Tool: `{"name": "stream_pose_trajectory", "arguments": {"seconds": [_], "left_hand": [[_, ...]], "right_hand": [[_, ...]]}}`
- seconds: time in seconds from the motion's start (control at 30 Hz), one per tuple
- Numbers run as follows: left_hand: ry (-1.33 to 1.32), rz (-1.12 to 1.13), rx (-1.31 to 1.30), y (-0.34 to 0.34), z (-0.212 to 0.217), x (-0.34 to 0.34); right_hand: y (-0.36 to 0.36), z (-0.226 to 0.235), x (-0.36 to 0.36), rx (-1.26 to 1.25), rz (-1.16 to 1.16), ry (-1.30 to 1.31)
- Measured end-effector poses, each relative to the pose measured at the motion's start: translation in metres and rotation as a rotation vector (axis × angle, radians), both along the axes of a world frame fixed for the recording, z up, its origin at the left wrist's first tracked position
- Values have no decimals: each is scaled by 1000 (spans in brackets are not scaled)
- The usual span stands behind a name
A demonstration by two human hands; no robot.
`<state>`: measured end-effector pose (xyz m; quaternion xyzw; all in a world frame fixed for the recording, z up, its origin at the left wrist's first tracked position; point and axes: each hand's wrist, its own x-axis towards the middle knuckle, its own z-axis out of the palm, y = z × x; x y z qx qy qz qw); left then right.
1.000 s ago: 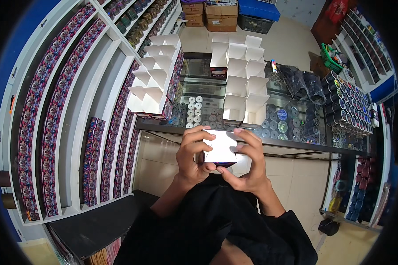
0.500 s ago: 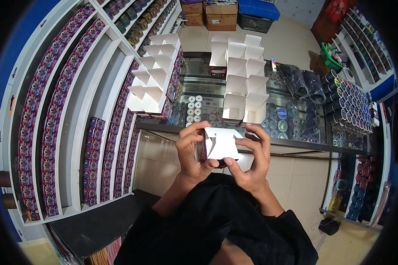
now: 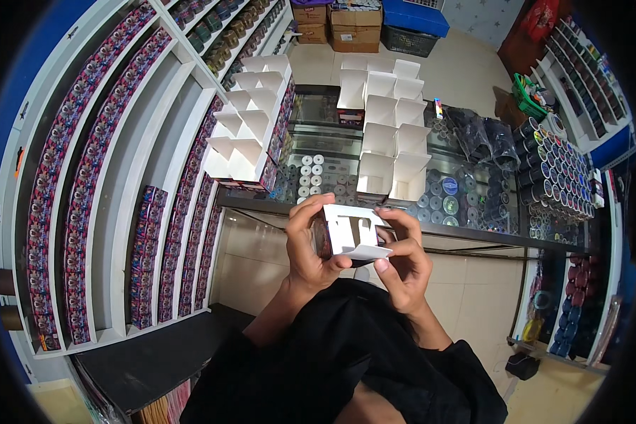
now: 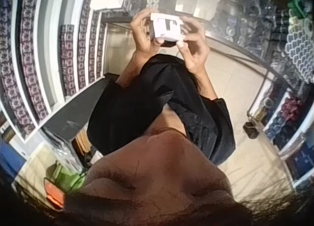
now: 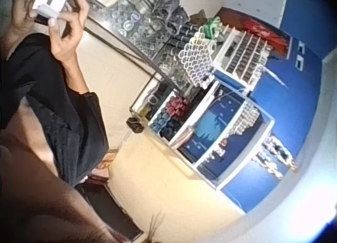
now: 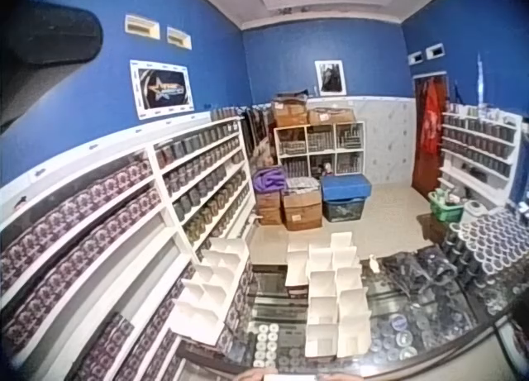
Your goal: Assembling a small cardboard box by folding its sides and tabs.
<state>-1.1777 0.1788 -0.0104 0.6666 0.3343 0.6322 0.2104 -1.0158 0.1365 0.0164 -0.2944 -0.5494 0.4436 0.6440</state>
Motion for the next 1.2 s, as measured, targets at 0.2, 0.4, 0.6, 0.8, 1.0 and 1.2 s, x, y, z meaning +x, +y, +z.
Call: {"name": "stream_pose_trajectory", "arguments": {"seconds": [0.2,0.4,0.6,0.8,1.0,1.2], "left_hand": [[-73,-106,98,3,-3,-2],[191,-106,62,-1,13,-13],[250,-101,46,1,14,-18],[160,-182,69,4,9,-16],[115,-128,114,3,0,-14],[-20,-134,171,4,2,-7]], "right_hand": [[1,-4,1,44,-63,-53],[8,2,16,238,-152,-409],[16,13,20,405,-159,-647],[19,11,21,405,-75,-631],[15,5,21,432,-175,-569],[13,-1,21,444,-279,-471]]}}
